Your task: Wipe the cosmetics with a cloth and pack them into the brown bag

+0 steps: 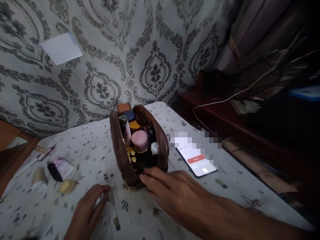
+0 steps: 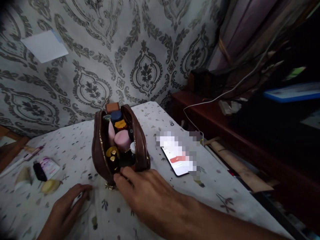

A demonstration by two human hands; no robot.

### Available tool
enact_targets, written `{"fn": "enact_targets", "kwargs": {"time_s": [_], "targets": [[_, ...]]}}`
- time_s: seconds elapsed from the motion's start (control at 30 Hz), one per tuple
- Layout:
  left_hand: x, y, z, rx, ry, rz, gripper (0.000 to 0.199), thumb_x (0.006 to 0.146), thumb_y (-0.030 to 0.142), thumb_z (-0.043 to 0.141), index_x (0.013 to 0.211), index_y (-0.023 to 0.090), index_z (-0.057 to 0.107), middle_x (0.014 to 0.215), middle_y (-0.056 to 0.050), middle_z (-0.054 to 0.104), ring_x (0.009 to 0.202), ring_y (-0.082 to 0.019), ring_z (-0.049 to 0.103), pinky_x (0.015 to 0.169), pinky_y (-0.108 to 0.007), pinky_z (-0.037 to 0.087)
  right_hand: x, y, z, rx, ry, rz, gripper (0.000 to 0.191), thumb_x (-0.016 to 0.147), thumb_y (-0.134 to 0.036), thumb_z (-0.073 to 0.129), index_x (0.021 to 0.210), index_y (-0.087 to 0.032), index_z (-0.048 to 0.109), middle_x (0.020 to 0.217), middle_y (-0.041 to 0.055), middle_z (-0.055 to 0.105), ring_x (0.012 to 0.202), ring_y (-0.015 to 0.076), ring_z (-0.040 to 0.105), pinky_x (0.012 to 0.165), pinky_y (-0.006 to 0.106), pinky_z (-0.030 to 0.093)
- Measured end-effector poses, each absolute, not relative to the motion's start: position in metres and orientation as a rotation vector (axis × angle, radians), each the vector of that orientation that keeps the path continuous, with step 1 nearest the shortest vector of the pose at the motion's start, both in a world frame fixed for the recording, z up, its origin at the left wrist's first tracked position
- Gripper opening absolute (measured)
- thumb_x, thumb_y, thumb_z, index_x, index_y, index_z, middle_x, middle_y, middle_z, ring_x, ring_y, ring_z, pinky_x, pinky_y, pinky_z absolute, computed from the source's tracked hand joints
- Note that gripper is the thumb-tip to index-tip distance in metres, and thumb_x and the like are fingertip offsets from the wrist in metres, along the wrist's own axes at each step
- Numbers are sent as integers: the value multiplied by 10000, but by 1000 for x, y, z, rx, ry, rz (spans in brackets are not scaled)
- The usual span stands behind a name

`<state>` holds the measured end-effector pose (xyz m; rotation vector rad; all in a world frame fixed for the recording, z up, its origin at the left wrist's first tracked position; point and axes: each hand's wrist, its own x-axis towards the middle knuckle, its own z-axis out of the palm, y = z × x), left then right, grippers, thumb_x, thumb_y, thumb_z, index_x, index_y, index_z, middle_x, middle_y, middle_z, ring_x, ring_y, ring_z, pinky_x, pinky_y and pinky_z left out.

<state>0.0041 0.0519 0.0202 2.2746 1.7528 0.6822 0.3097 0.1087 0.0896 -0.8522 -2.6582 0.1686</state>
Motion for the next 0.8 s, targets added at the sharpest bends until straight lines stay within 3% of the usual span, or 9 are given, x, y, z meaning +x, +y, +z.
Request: {"fn": "enact_targets", "kwargs": {"time_s": [0.17,0.27,0.33,0.43,0.5,0.63,0.8], "targets": [[7,40,12,2483,1757,587,290,934,338,490,1166,245,637,1144,-110,667,1070,-250,619,882,-387,529,311,105,81,-837,-2555,110,519,803,-30,511,1297,-180,568,1265,104,653,971,234,701,695,355,627],[1,31,7,2669,1835,469,382,918,354,527,1295,306,574,1313,-113,588,1202,-285,549,930,-446,498,306,104,82,-881,-2462,127,415,871,-93,506,1271,-170,588,1257,110,658,947,211,713,698,327,634],[-3,26,4,2750,1901,355,448,903,347,551,1350,337,527,1342,-118,560,1189,-298,556,895,-458,515,303,103,82,-892,-2415,137,374,904,-129,485,1261,-159,591,1272,123,648,901,199,722,684,319,636],[-5,19,1,2795,1999,266,497,879,304,580,1369,337,507,1232,-129,592,1028,-280,621,789,-434,558,299,101,81,-884,-2385,160,370,927,-150,441,1268,-155,585,1314,142,617,904,208,726,674,333,641],[-2,15,1,2753,2058,265,470,866,188,555,1322,302,552,1147,-124,606,965,-258,630,771,-408,566,296,98,79,-873,-2374,153,380,939,-157,404,1276,-155,579,1337,157,598,966,234,718,682,354,645],[5,13,7,2548,2117,255,559,783,-36,405,1223,249,599,1114,-98,607,992,-228,613,764,-333,552,288,91,75,-828,-2334,123,370,948,-163,383,1250,-164,596,1329,171,599,994,253,714,686,361,649],[-5,19,17,2335,2052,505,476,847,12,325,1209,208,565,1035,-64,600,895,-194,619,722,-299,530,272,77,72,-723,-2316,209,305,949,-166,405,1147,-204,634,1255,144,649,930,211,732,659,296,641]]}}
